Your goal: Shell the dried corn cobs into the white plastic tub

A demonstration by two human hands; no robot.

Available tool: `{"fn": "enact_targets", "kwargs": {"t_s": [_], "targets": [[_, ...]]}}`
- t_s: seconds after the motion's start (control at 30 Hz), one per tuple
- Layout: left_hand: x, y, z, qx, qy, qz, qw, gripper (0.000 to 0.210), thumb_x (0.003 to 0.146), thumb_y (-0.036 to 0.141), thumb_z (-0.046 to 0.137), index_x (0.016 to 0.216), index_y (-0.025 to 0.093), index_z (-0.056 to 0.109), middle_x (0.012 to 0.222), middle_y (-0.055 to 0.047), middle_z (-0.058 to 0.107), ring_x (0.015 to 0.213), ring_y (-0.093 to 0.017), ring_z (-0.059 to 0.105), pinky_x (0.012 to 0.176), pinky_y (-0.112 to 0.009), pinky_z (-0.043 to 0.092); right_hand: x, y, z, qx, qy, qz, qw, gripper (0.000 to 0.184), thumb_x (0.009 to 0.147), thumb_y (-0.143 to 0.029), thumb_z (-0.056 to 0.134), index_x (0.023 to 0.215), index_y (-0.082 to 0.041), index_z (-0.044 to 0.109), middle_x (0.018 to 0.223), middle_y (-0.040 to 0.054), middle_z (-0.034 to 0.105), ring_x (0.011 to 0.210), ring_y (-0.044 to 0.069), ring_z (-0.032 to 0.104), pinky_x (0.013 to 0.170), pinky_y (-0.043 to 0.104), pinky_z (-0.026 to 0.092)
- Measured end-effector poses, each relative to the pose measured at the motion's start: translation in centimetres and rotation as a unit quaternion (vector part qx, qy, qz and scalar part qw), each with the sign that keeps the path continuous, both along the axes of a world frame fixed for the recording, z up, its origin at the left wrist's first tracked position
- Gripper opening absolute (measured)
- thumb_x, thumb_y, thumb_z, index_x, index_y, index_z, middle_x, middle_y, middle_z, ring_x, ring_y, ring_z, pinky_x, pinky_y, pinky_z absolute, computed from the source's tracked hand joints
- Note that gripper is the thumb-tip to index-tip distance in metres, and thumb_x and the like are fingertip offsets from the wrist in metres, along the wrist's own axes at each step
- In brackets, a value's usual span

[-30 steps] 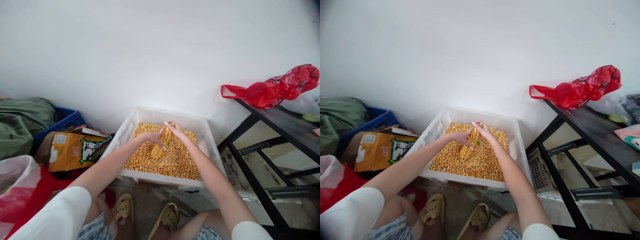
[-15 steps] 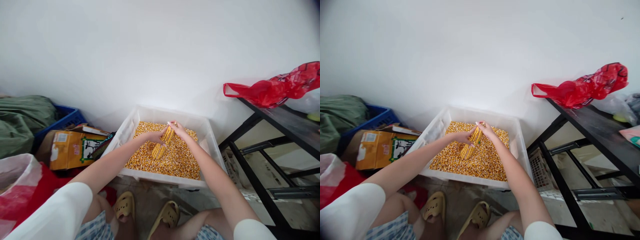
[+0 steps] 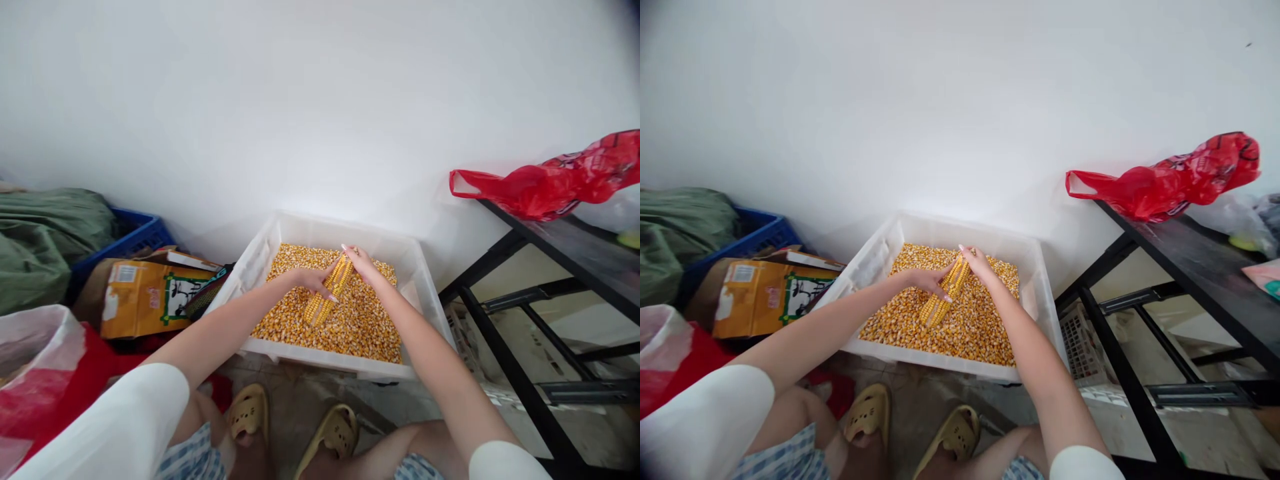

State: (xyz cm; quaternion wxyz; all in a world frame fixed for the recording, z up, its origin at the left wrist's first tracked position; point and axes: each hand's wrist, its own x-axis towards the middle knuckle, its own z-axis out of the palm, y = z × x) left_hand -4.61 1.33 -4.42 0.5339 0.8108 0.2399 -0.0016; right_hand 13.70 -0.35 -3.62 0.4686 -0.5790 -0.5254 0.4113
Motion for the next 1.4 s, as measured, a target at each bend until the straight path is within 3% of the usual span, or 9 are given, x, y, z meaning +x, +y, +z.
{"fn": "enact_targets", "kwargs": {"t_s": [0.1,0.2,0.4,0.57,0.67,0.87,1.1,1.27,1.4], "targets": [[-0.2,-0.5,1.6,-0.048,0.028,-0.006,0.998,0.115,0.057,0.039,0.066,0.133,0.022,-0.019,0.089,-0.002,0.058,0.077,-0.017,0.056,0.06,-0.023,0.045,0.2,0.1,0.6,0.014,0.016,-0.014,1.0,0.041,0.064,-0.06,0.048,0.07,-0.02,0.049,0.055,-0.0047,0.045,0.048,0.008,0.041,0.045,0.019,0.033],[-0.2,-1.0,3.0,-0.059,0.014,0.006,0.998,0.11,0.06,0.04,0.064,0.133,0.025,-0.016,0.083,0.0,0.056,0.072,-0.014,0.054,0.06,-0.023,0.044,0.4,0.5,1.1,0.032,0.037,-0.033,0.998,0.041,0.064,-0.06,0.048,0.067,-0.019,0.048,0.054,-0.0047,0.044,0.048,0.008,0.041,0.044,0.018,0.032],[0.6,-1.5,3.5,0.05,-0.052,0.093,0.993,0.09,0.065,0.052,0.056,0.137,0.023,0.011,0.113,-0.007,0.051,0.098,-0.021,0.049,0.076,-0.027,0.042,1.4,1.0,2.3,0.044,0.103,-0.15,0.982,0.04,0.064,-0.059,0.048,0.066,-0.02,0.046,0.05,-0.0051,0.045,0.044,0.008,0.042,0.042,0.019,0.034],[1.2,-1.5,3.6,0.116,-0.089,0.07,0.987,0.067,0.072,0.058,0.043,0.125,0.017,0.038,0.124,-0.004,0.046,0.109,-0.02,0.043,0.093,-0.027,0.032,3.0,1.2,3.0,0.057,0.212,-0.221,0.95,0.034,0.066,-0.053,0.052,0.065,-0.02,0.041,0.048,-0.0068,0.044,0.041,0.009,0.046,0.04,0.02,0.037],[1.1,-1.4,4.1,0.128,-0.11,0.067,0.983,0.062,0.078,0.056,0.035,0.126,0.018,0.036,0.128,-0.003,0.043,0.113,-0.019,0.04,0.096,-0.026,0.029,3.4,1.2,3.5,0.065,0.246,-0.234,0.938,0.033,0.068,-0.052,0.05,0.068,-0.02,0.043,0.05,-0.0057,0.049,0.043,0.011,0.051,0.04,0.02,0.039],[0.7,-1.8,5.1,0.147,-0.119,0.051,0.981,0.065,0.077,0.046,0.044,0.133,0.018,0.025,0.136,-0.003,0.031,0.122,-0.021,0.029,0.1,-0.028,0.024,2.7,0.5,5.5,0.115,0.233,-0.246,0.934,0.034,0.072,-0.052,0.045,0.073,-0.019,0.047,0.054,-0.0019,0.057,0.047,0.013,0.055,0.044,0.023,0.042],[1.4,-1.4,5.2,0.149,-0.122,0.142,0.971,0.054,0.076,0.029,0.033,0.128,0.013,0.034,0.132,-0.004,0.038,0.118,-0.021,0.035,0.099,-0.029,0.027,1.8,0.1,6.9,0.19,0.212,-0.288,0.915,0.035,0.072,-0.053,0.044,0.073,-0.018,0.049,0.056,-0.0008,0.057,0.049,0.012,0.054,0.047,0.023,0.044],[2.3,-1.2,4.3,0.145,-0.075,0.201,0.966,0.059,0.068,0.02,0.036,0.126,0.011,0.035,0.125,-0.007,0.046,0.111,-0.021,0.043,0.093,-0.031,0.034,1.1,0.2,6.2,0.199,0.179,-0.302,0.915,0.035,0.073,-0.053,0.04,0.072,-0.019,0.047,0.058,-0.0016,0.056,0.051,0.011,0.053,0.049,0.023,0.044],[2.2,-1.2,3.8,0.167,-0.059,0.167,0.97,0.058,0.069,0.023,0.037,0.127,0.014,0.036,0.125,-0.005,0.046,0.114,-0.024,0.04,0.094,-0.034,0.033,1.2,0.3,4.7,0.194,0.168,-0.31,0.915,0.035,0.073,-0.054,0.038,0.072,-0.02,0.045,0.06,-0.0026,0.054,0.054,0.011,0.053,0.052,0.023,0.044]]}}
